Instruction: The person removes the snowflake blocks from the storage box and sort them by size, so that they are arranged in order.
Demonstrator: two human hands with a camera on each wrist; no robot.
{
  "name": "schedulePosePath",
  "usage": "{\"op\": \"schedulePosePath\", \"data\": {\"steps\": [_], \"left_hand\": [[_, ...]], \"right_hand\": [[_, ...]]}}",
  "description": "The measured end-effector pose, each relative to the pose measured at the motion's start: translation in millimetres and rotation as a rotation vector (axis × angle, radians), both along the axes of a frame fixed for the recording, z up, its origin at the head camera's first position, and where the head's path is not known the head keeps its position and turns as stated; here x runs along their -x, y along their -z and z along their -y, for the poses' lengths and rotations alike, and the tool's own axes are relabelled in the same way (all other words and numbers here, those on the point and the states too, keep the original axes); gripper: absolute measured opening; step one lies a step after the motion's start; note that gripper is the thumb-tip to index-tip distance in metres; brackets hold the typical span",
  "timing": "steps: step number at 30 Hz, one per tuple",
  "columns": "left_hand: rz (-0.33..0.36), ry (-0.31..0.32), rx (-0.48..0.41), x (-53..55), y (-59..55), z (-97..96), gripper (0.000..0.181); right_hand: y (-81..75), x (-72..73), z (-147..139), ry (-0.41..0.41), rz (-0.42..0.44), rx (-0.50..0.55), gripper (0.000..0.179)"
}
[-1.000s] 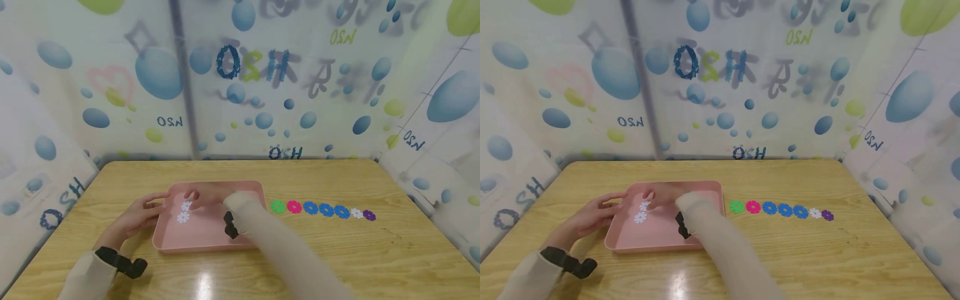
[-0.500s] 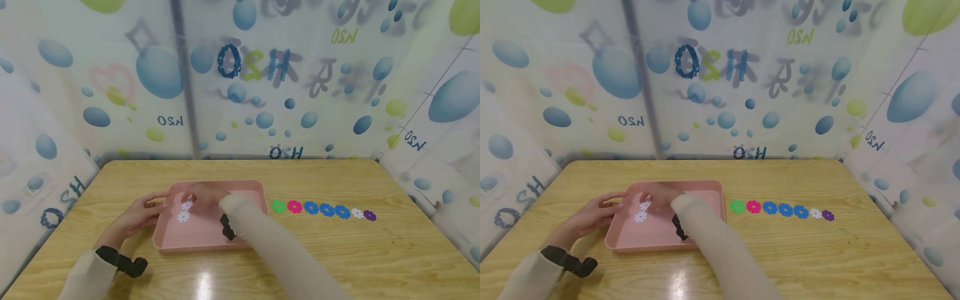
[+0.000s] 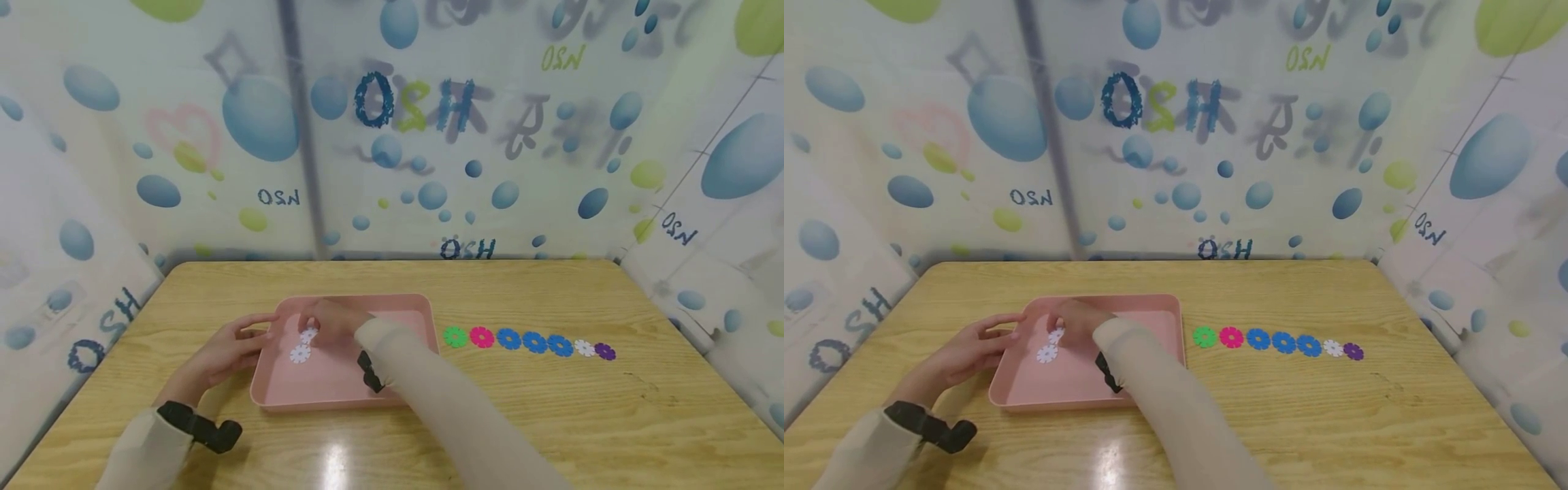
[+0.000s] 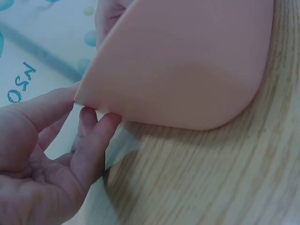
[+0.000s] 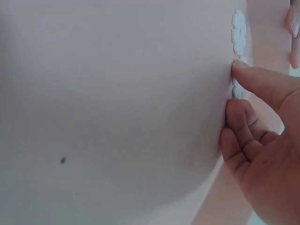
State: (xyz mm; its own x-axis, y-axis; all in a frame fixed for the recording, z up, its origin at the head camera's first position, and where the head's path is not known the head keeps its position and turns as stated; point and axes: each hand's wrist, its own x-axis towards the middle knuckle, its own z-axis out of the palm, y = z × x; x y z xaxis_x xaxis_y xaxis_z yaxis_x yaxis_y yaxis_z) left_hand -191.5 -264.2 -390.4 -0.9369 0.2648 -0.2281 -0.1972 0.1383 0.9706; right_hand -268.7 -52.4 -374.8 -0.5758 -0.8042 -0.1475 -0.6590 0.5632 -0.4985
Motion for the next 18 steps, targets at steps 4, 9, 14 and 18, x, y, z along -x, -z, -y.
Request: {"op": "schedulePosePath", "data": {"steps": [4,9,14,18], "left_hand": [[0.001,0.0,-0.008,0.5,0.8,0.9,0.053],[0.004,-0.004,-0.016,1.3,2.4,2.0,0.052],[0.006,-0.002,-0.01,2.1,3.5,2.6,0.053],[0.008,-0.001,-0.008,1.9,3.5,2.3,0.053]], "right_hand": [[-1.3,-1.4,0.0,0.039,0.018,-0.01,0.02],[0.1,-1.5,-0.4,0.046,0.03,0.003,0.021],[1.5,-1.2,-3.6,0.066,0.065,0.03,0.024],[0.1,-1.0,-7.4,0.079,0.074,0.043,0.024]]}}
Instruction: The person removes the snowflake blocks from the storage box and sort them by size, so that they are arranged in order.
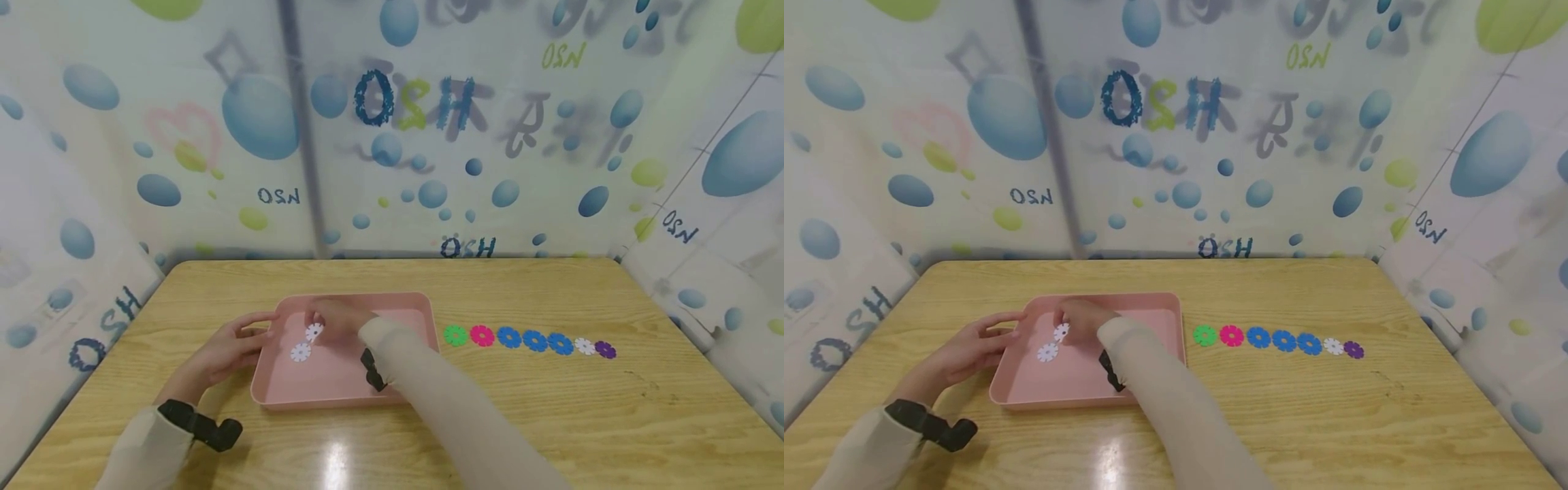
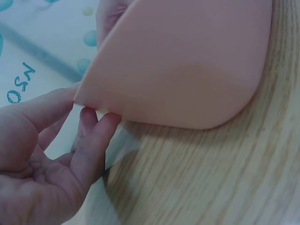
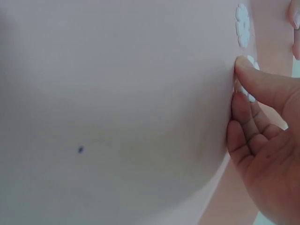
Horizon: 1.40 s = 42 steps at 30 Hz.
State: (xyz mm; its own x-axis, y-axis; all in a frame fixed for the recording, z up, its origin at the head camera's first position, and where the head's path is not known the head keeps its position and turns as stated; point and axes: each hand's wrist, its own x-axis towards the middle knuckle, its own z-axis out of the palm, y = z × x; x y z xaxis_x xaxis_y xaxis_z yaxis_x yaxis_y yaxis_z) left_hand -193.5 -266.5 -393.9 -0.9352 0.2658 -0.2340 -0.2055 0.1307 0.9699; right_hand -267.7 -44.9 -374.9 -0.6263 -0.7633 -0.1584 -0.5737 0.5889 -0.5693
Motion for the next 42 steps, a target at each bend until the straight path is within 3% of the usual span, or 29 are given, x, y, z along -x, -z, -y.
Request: {"op": "schedulePosePath", "data": {"steps": [11,26,42], "left_hand": [[-0.005,0.006,-0.014,0.4,-3.0,-2.1,0.054],[0.003,-0.007,0.015,0.0,-3.1,-3.3,0.056],[-0.009,0.015,-0.009,-0.9,-0.3,-0.5,0.053]], "right_hand": [[2.1,9.7,-10.3,0.083,0.057,-0.003,0.024],[-18.1,7.2,-27.7,0.037,0.083,0.031,0.018],[-33.1,9.9,-61.0,0.027,0.042,0.094,0.02]]}}
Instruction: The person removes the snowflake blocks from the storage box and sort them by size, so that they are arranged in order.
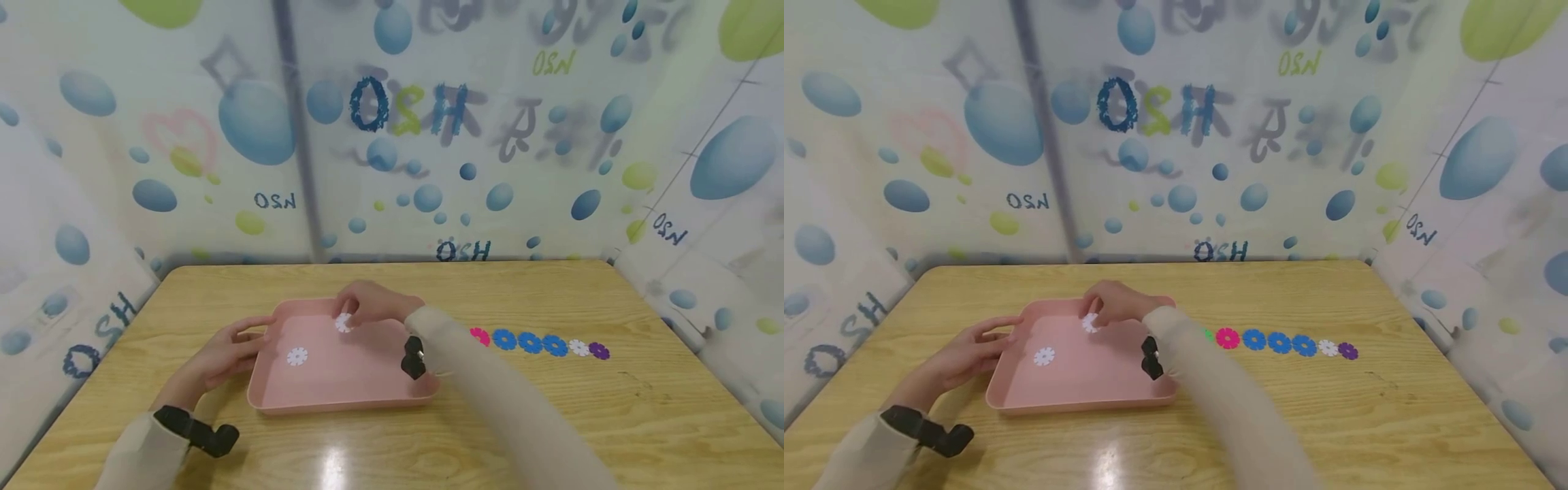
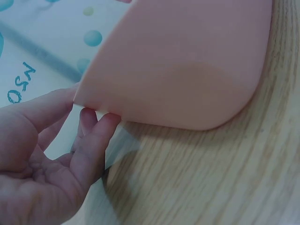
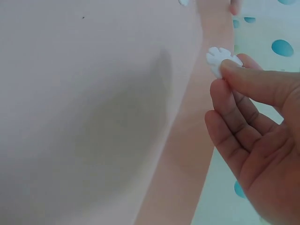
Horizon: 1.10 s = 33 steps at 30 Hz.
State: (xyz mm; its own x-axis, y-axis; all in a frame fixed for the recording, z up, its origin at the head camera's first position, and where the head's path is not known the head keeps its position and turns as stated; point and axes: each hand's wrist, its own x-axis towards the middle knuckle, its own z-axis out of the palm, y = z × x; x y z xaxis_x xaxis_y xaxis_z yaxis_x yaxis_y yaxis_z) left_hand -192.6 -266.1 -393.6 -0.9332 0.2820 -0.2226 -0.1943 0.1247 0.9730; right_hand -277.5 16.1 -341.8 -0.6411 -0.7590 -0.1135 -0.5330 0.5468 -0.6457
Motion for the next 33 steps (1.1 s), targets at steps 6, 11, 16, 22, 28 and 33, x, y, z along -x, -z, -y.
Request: {"op": "schedulePosePath", "data": {"steps": [6,11,16,22,28,33], "left_hand": [[0.005,-0.01,0.016,-1.4,-0.1,-0.2,0.055],[0.007,-0.014,0.022,-2.8,-1.7,-1.7,0.053],[0.002,-0.014,0.031,-2.2,-1.3,-2.2,0.053],[0.006,-0.013,0.031,-1.5,-1.2,-2.2,0.052],[0.003,-0.014,0.025,-0.8,-0.7,-2.4,0.051],[0.009,-0.021,0.026,-1.2,-0.1,-1.5,0.052]], "right_hand": [[-0.4,2.2,-18.2,0.021,0.011,0.019,0.022],[-5.0,2.3,-37.8,0.024,-0.004,0.025,0.023],[-9.1,3.8,-61.5,0.026,-0.029,0.051,0.023],[-10.8,4.3,-95.4,0.045,-0.045,0.106,0.02],[-9.6,2.0,-132.5,0.118,-0.032,0.163,0.018],[-3.1,1.9,-165.5,0.18,-0.026,0.179,0.02]]}}
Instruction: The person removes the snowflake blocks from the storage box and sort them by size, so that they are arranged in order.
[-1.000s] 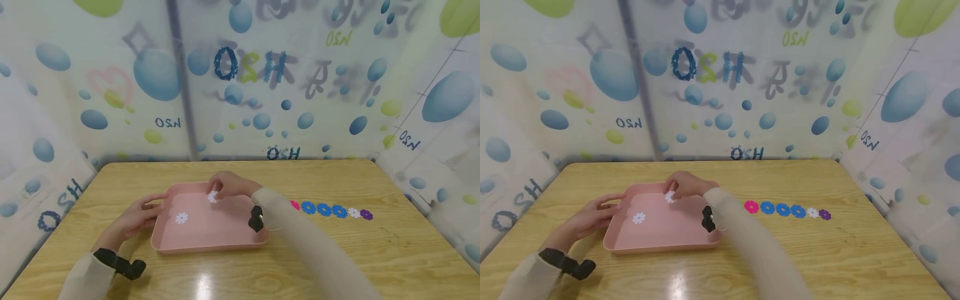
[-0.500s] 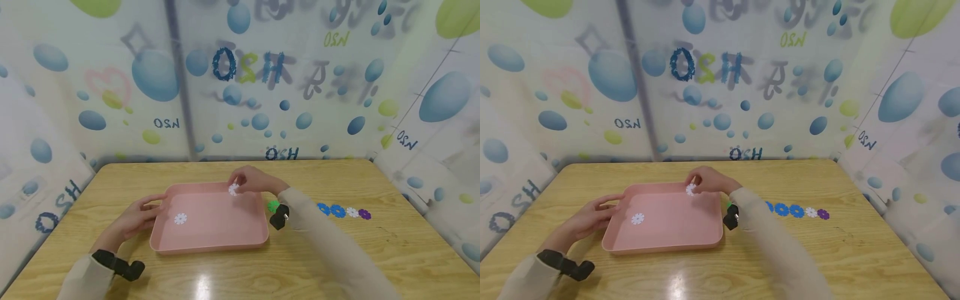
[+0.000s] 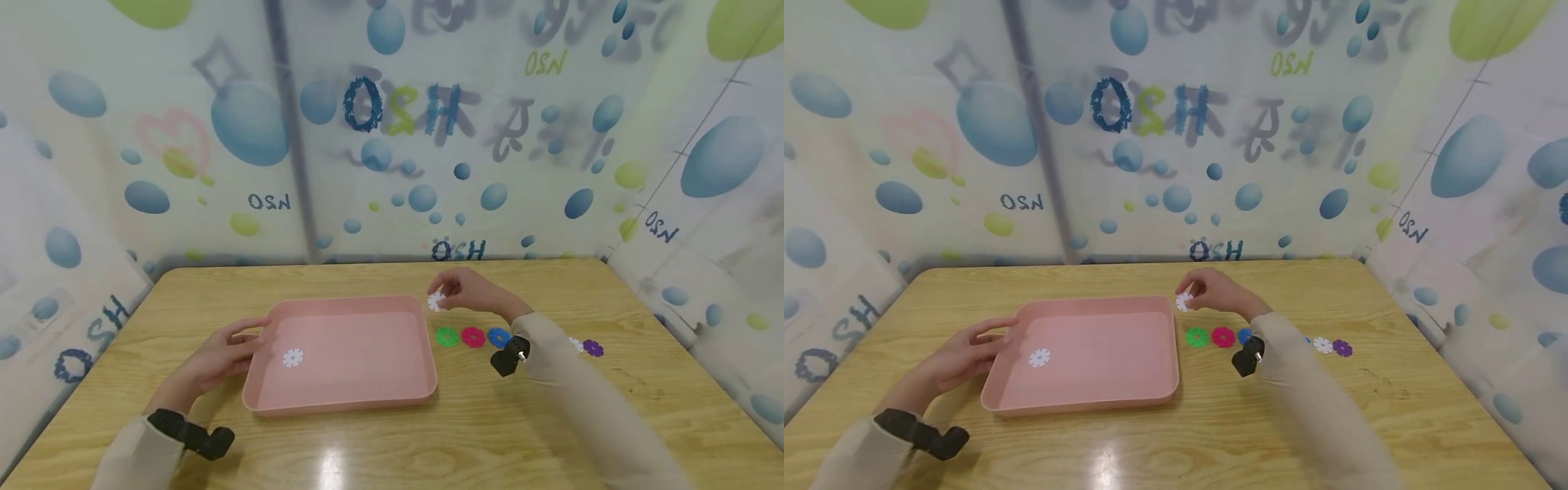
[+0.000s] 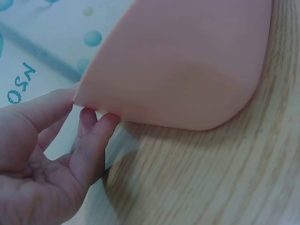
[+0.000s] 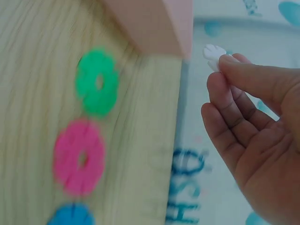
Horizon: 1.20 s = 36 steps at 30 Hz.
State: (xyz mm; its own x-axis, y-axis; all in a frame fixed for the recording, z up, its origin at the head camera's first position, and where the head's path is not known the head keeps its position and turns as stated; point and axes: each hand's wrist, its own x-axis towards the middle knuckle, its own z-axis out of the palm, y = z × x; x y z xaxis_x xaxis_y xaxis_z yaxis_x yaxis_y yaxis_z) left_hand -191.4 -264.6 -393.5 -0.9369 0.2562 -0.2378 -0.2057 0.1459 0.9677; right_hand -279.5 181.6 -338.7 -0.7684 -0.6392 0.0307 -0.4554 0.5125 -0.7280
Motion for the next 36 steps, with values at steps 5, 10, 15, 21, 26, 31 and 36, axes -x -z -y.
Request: {"op": "schedulePosePath", "data": {"steps": [5,10,15,21,26,31,36], "left_hand": [[0.001,0.004,0.006,0.9,0.1,1.0,0.053],[0.003,0.0,0.013,2.0,-0.2,0.2,0.055],[0.006,-0.005,0.024,2.9,-0.9,-0.2,0.056],[0.006,-0.003,0.022,2.8,-0.8,-0.4,0.057],[0.006,-0.005,0.022,1.4,-1.3,-0.9,0.057],[0.002,-0.002,0.025,0.4,-1.4,-0.9,0.058],[-0.002,0.002,0.021,0.4,-0.4,0.0,0.057]], "right_hand": [[10.1,-0.7,-36.1,0.074,0.011,-0.024,0.023],[18.1,-5.6,-75.7,0.162,0.043,-0.046,0.025],[21.4,-12.6,-112.9,0.213,0.059,-0.038,0.028],[23.2,-22.8,-147.9,0.27,0.058,-0.056,0.029],[22.9,-32.1,-172.2,0.312,0.074,-0.073,0.032],[22.2,-41.4,-196.6,0.364,0.093,-0.077,0.035],[25.0,-49.5,-221.5,0.379,0.123,-0.076,0.037]]}}
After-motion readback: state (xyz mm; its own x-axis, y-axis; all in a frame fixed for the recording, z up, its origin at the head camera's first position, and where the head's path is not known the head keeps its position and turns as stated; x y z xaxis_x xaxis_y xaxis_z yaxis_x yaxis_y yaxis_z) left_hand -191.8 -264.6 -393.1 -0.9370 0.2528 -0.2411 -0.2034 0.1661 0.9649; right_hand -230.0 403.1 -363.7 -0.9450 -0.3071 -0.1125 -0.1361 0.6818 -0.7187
